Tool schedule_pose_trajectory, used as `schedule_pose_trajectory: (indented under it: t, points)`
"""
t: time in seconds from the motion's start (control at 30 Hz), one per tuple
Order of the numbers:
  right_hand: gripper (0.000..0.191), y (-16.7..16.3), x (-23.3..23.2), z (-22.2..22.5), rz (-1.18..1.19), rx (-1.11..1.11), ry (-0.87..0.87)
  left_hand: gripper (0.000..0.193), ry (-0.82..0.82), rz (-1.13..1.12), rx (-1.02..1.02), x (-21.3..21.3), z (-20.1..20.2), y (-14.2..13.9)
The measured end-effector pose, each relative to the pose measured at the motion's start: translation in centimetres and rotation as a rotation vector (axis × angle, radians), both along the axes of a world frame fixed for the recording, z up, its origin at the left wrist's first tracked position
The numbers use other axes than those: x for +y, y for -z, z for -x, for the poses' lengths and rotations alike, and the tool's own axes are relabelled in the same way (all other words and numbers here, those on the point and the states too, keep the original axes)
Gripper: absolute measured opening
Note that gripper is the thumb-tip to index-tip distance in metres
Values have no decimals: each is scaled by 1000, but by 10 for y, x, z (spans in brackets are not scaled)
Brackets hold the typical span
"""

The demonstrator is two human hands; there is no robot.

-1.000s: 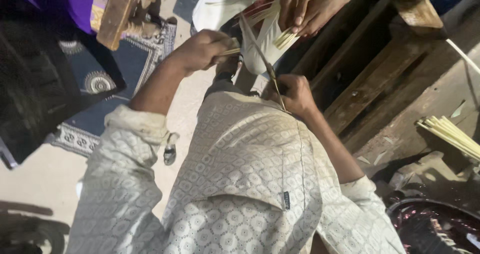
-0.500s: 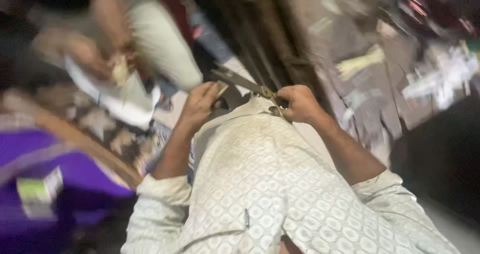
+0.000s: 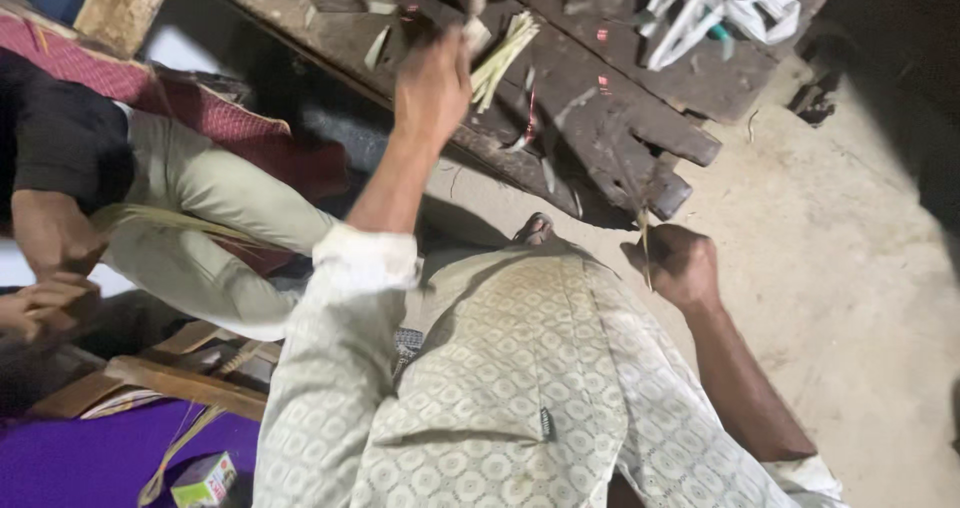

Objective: The person winds copper wire onto a motor stator using wooden sticks to separate and secure the coils. They cut the sticks to size with scissors and insert them into the stator slots to hold the windings in place.

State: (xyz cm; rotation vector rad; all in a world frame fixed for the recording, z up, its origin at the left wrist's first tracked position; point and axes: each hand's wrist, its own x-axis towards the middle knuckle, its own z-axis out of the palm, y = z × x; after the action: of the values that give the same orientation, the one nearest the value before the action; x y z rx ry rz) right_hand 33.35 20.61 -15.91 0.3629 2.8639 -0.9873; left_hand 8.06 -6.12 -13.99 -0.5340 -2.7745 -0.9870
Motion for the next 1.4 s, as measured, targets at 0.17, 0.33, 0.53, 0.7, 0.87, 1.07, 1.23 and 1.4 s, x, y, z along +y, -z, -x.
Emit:
schedule_pose_trajectory:
  t: [0.17,0.33,0.53,0.7,0.87,1.07,1.23,1.4]
  points:
    - [38,-17,22,20,-133,-14,74,21,3,76,124,36,5,-6]
    - [40,-30,13,67,-271,61,38,27,-14,52,333,48,-3,1]
    - [45,-33,-11,118,-362,-281,23,22,-4,-222,324,27,5,12]
    - [52,-24,-41,124,-588,348,-78,18,7,-236,255,-5,20,21]
    - [30,-19,-86,119,-307,327,-7,25,138,-319,52,-32,39,36]
    - [14,-11,-146,121,-73,292,-39,18,225,-468,83,-49,53,49]
    - [13,-23,-165,112,-47,381,-54,12,243,-485,131,-59,54,45]
    - [8,-25,-156,115,-48,496,-51,12,158,-652,-131,-66,35,38]
